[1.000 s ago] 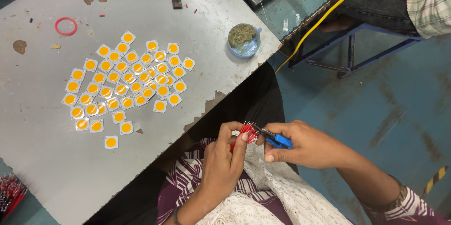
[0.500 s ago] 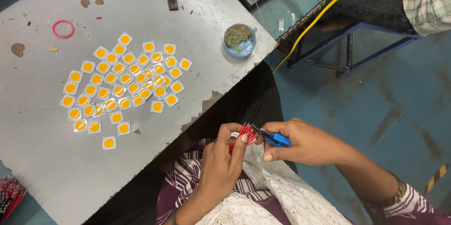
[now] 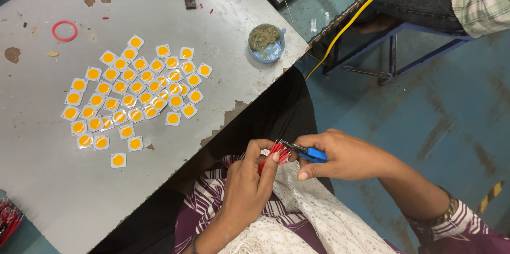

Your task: The person holds a bundle of red insulated wires and uses blue-handled pliers to strip the insulation from the wire ends one at a time, letting trimmed scraps fall on the work board. After stripping a group of ends, the person dips the exposed wire tips into a small cup of paste.

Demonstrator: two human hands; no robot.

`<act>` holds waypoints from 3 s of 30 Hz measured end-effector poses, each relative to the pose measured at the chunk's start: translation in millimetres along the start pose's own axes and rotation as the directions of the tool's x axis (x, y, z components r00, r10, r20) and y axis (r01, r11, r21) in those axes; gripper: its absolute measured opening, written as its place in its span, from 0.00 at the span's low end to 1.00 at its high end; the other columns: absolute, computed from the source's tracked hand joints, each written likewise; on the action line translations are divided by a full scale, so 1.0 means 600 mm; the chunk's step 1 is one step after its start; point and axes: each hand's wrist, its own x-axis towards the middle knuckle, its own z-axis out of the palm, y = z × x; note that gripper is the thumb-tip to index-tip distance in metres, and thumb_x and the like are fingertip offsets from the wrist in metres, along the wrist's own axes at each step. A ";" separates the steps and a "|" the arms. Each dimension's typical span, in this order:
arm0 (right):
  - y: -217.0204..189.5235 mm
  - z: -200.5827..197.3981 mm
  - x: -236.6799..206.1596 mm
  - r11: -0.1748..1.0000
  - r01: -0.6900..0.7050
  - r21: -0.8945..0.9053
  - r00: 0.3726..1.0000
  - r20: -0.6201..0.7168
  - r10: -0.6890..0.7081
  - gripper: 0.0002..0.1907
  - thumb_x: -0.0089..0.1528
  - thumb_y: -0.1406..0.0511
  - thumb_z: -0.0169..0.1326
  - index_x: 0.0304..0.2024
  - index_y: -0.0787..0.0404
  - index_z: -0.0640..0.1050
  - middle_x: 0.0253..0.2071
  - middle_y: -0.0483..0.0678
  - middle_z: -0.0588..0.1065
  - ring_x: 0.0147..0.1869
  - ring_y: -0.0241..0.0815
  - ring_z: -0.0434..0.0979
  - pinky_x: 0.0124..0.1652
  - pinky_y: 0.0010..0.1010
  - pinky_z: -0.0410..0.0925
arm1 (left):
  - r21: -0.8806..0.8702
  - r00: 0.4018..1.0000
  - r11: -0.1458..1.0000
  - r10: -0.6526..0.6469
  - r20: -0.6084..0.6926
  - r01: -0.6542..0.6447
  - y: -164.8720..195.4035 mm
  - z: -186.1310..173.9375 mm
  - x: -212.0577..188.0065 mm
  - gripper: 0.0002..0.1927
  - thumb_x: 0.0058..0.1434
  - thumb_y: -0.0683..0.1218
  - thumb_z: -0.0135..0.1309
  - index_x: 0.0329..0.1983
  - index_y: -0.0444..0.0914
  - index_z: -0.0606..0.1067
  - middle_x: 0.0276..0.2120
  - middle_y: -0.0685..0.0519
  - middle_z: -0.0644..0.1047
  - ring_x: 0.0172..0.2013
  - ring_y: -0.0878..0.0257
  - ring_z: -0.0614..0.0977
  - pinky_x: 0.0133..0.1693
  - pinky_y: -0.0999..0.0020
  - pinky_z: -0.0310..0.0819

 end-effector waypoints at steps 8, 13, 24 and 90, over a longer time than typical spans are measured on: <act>0.005 -0.001 0.001 1.000 0.020 0.023 1.000 0.003 -0.020 0.28 0.52 0.42 0.62 0.38 0.58 0.80 0.21 0.45 0.74 0.24 0.41 0.73 0.27 0.36 0.65 | -0.011 1.000 1.000 -0.016 0.006 0.016 -0.002 0.002 0.001 0.14 0.71 0.51 0.45 0.49 0.35 0.71 0.11 0.55 0.71 0.11 0.68 0.68 0.16 0.67 0.55; 0.008 -0.001 0.000 0.999 0.023 0.030 1.000 0.003 -0.023 0.28 0.52 0.43 0.63 0.37 0.59 0.80 0.20 0.44 0.74 0.24 0.40 0.73 0.27 0.36 0.65 | -0.088 1.000 0.996 -0.008 -0.006 0.008 -0.002 0.004 0.001 0.12 0.71 0.49 0.46 0.47 0.35 0.70 0.14 0.55 0.74 0.12 0.70 0.67 0.17 0.68 0.54; 0.018 0.012 0.008 0.998 0.070 -0.003 0.996 -0.060 -0.070 0.22 0.56 0.46 0.62 0.37 0.56 0.80 0.17 0.47 0.69 0.23 0.40 0.70 0.26 0.36 0.61 | -0.121 1.000 0.992 -0.022 -0.008 0.021 -0.002 0.003 0.000 0.12 0.71 0.49 0.46 0.47 0.35 0.70 0.14 0.55 0.74 0.13 0.72 0.65 0.17 0.69 0.52; 0.006 0.018 -0.014 1.000 -0.001 0.007 0.995 -0.097 0.002 0.22 0.56 0.46 0.59 0.36 0.56 0.78 0.25 0.45 0.81 0.30 0.45 0.83 0.30 0.37 0.70 | 0.035 1.000 0.999 -0.003 -0.010 0.003 0.009 0.011 0.005 0.12 0.70 0.48 0.46 0.50 0.39 0.77 0.11 0.53 0.71 0.11 0.65 0.70 0.17 0.65 0.58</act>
